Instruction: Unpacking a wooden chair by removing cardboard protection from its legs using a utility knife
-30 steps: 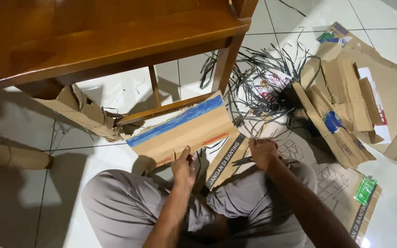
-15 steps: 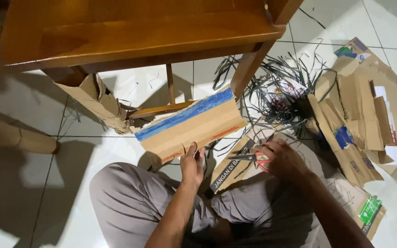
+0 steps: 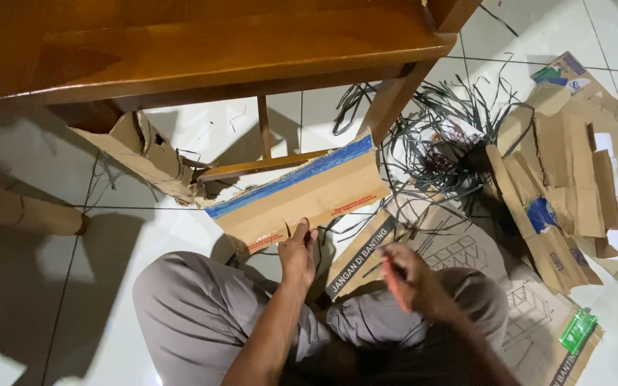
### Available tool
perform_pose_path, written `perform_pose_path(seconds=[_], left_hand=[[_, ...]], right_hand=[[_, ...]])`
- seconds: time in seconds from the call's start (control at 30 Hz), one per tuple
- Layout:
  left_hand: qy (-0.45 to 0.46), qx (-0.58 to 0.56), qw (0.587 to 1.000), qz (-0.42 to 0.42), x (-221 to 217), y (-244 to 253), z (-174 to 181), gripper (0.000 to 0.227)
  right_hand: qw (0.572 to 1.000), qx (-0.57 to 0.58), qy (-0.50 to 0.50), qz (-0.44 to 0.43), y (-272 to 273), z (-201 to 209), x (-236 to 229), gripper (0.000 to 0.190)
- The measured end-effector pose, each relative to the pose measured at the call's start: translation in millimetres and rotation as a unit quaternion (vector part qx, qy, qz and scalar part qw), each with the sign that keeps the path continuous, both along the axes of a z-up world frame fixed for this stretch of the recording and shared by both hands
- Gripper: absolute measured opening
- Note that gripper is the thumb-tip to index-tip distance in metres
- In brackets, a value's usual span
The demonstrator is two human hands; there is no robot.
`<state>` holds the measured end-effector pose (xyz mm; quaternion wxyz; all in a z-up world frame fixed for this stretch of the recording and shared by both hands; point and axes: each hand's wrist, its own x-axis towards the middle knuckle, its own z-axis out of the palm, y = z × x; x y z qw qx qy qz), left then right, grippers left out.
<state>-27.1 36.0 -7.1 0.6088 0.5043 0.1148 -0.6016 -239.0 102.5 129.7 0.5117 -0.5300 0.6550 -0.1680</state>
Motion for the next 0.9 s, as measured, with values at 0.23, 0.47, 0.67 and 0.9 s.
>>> perform_pose_path(seconds=[0.23,0.47,0.67,0.9], left_hand=[[-0.044,0.088,0.990,-0.105,4.9,3.3,43.3,0.026],[-0.084,-0.005,0.996,-0.038,1.7,3.6,11.9,0.030],[-0.102,-0.011,0.992,-0.074,-2.9,12.2,24.6,0.032],[-0.154,0.132,0.968,-0.147,1.4,11.8,36.0,0.047]], right_hand=[[0.983,0.147,-0.099,-0.041,16.1,-7.9,60.0,0.050],[0.971,0.186,-0.127,-0.083,11.5,0.5,92.0,0.052],[0.963,0.189,-0.141,-0.127,-4.7,1.0,111.6,0.064],[0.990,0.130,-0.044,-0.044,-8.5,4.9,116.6,0.064]])
